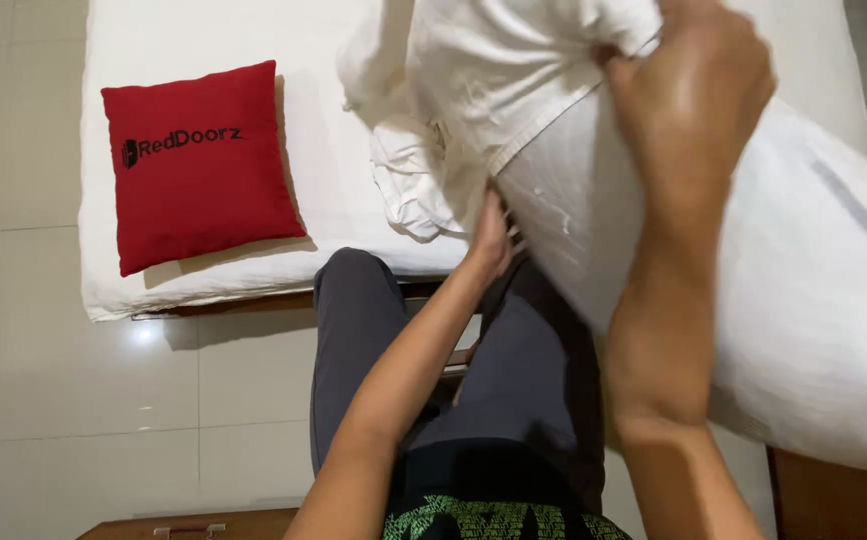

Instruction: The person puts a red pillowcase on a small pillow, smoothing the fabric and zipping the closure. Then, the person puts a white pillowcase on a larger white pillow, tucking the edges and smoothing the surface.

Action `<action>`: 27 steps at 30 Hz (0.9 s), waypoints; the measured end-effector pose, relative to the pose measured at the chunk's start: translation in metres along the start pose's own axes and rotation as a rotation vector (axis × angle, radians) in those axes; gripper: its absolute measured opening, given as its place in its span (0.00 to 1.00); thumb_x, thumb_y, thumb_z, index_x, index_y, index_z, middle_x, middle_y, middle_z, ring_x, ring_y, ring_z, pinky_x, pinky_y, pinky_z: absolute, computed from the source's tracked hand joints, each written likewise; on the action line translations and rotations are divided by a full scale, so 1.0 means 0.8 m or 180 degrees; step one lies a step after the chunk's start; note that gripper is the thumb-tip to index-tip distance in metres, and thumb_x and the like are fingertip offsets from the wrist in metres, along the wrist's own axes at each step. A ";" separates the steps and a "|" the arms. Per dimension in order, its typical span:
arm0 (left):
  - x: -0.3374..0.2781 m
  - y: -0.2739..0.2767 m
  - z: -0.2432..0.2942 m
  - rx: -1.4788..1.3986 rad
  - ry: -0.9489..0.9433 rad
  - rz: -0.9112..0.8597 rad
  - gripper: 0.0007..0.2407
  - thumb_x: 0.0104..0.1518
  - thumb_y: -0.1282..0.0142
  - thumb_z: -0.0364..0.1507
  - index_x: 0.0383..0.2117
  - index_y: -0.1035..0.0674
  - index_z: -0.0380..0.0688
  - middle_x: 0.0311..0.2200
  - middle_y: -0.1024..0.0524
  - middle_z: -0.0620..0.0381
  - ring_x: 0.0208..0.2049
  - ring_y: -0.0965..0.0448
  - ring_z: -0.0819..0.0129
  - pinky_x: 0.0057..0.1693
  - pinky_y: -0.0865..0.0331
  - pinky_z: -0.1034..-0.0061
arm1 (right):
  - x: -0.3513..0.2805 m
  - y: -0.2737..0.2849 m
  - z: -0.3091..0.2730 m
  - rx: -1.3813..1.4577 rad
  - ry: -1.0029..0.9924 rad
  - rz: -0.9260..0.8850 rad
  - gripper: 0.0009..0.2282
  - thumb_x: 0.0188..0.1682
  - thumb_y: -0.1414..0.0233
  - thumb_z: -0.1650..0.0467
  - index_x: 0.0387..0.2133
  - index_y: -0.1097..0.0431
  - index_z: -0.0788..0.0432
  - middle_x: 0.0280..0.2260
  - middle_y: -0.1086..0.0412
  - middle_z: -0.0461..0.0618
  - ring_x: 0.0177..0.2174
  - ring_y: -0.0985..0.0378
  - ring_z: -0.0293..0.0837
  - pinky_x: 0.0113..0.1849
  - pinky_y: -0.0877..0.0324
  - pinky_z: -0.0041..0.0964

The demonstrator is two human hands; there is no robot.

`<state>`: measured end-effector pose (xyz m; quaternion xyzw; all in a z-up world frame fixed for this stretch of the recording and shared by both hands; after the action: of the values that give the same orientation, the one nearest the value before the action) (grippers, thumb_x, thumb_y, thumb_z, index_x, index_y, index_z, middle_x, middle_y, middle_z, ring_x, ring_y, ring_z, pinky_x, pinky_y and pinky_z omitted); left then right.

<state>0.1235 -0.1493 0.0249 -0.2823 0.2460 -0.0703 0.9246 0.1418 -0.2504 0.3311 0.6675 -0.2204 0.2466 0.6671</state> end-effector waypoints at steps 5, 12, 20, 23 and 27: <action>0.050 0.020 -0.006 0.0037 -0.0182 0.0681 0.35 0.55 0.69 0.52 0.71 0.56 0.57 0.72 0.60 0.46 0.70 0.56 0.39 0.67 0.53 0.38 | -0.055 -0.051 -0.066 -0.0187 -0.0105 -0.0346 0.24 0.45 0.44 0.79 0.57 0.34 0.55 0.30 0.27 0.46 0.13 0.39 0.34 0.12 0.38 0.29; 0.035 0.155 -0.012 0.0160 -0.0377 0.1576 0.32 0.56 0.62 0.46 0.70 0.50 0.60 0.70 0.52 0.46 0.69 0.49 0.44 0.68 0.49 0.49 | -0.193 -0.226 -0.139 0.0165 -0.0166 -0.1367 0.26 0.44 0.45 0.72 0.58 0.41 0.58 0.29 0.33 0.55 0.12 0.29 0.49 0.15 0.31 0.48; 0.049 0.255 -0.002 0.0345 -0.0847 0.2998 0.29 0.58 0.51 0.37 0.69 0.41 0.63 0.67 0.42 0.47 0.67 0.38 0.51 0.69 0.42 0.66 | -0.241 -0.245 -0.207 0.1190 0.0263 -0.2279 0.20 0.47 0.49 0.77 0.54 0.42 0.57 0.33 0.33 0.59 0.26 0.19 0.67 0.29 0.25 0.64; 0.010 0.192 0.069 0.2107 -0.3460 0.2574 0.28 0.62 0.44 0.25 0.69 0.40 0.43 0.67 0.42 0.45 0.72 0.46 0.49 0.75 0.55 0.57 | -0.241 -0.265 -0.196 0.1492 0.0268 -0.2889 0.16 0.45 0.48 0.73 0.48 0.34 0.57 0.37 0.28 0.64 0.35 0.19 0.71 0.33 0.26 0.68; -0.014 0.101 0.164 0.3428 -0.2652 0.1922 0.12 0.67 0.53 0.32 0.53 0.22 0.52 0.62 0.33 0.50 0.70 0.46 0.47 0.70 0.66 0.35 | -0.224 -0.278 -0.158 0.1657 -0.0014 -0.3245 0.16 0.43 0.43 0.65 0.42 0.26 0.63 0.33 0.24 0.68 0.37 0.19 0.70 0.36 0.25 0.67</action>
<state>0.1782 -0.0155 0.0791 0.2865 -0.1266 0.1887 0.9307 0.1357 -0.1271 0.0441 0.8323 0.1961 -0.0616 0.5148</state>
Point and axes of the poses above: each hand's wrist, its own x-axis towards the middle knuckle, its own y-axis out of the back of the hand, z = x × y, the point moved 3 cm from there along x, towards the middle knuckle
